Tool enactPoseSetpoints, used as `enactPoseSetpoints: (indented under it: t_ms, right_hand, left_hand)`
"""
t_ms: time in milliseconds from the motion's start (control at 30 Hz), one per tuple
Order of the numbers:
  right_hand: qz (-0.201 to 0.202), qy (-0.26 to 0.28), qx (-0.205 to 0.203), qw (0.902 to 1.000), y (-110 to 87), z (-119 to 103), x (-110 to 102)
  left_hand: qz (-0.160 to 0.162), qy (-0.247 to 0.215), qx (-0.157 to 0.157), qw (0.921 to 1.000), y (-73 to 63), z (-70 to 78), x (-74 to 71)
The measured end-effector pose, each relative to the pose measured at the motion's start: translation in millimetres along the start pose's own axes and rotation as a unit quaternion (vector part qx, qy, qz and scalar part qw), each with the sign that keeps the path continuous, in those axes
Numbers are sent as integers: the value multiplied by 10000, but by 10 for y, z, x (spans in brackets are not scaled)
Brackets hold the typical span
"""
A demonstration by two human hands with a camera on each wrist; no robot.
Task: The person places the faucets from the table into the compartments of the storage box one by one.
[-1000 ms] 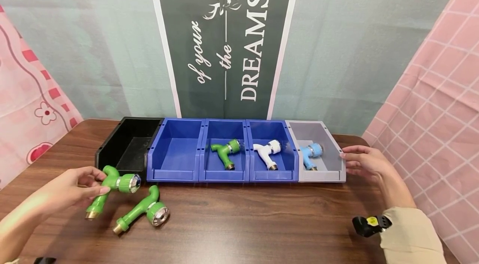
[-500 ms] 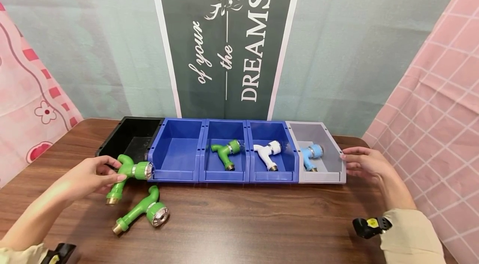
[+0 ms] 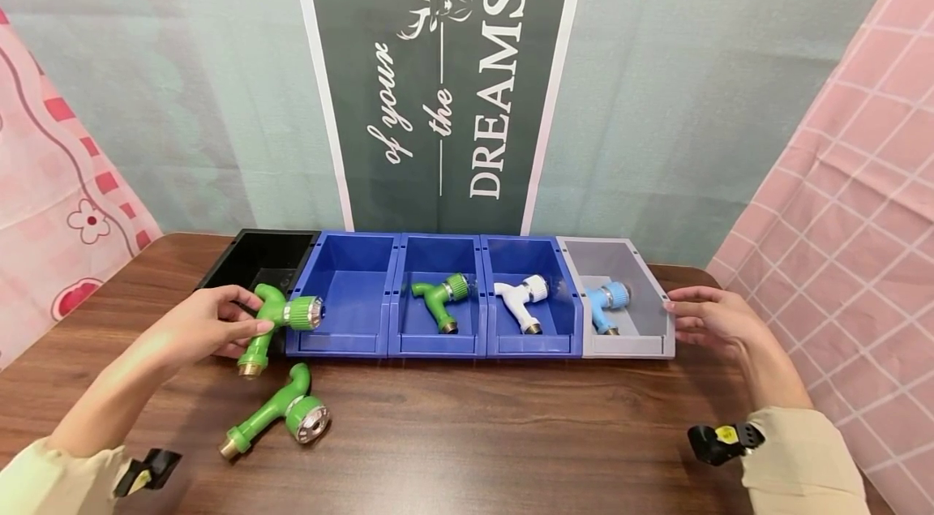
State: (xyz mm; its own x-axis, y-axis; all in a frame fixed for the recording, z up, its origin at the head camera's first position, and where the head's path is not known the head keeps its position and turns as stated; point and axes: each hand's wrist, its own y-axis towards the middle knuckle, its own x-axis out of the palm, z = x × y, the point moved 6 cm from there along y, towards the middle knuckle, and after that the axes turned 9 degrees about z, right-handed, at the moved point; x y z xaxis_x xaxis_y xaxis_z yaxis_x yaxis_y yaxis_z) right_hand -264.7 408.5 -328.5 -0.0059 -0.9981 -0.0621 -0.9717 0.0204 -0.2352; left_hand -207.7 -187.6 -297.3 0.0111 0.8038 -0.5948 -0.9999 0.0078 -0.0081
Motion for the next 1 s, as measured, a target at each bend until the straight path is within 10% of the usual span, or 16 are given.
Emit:
enactPoseSetpoints:
  t_ms: [1000]
  right_hand:
    - [29,63,55,10000,1,12,-3]
  left_hand:
    - [304,122,-330,9989,329,373,237]
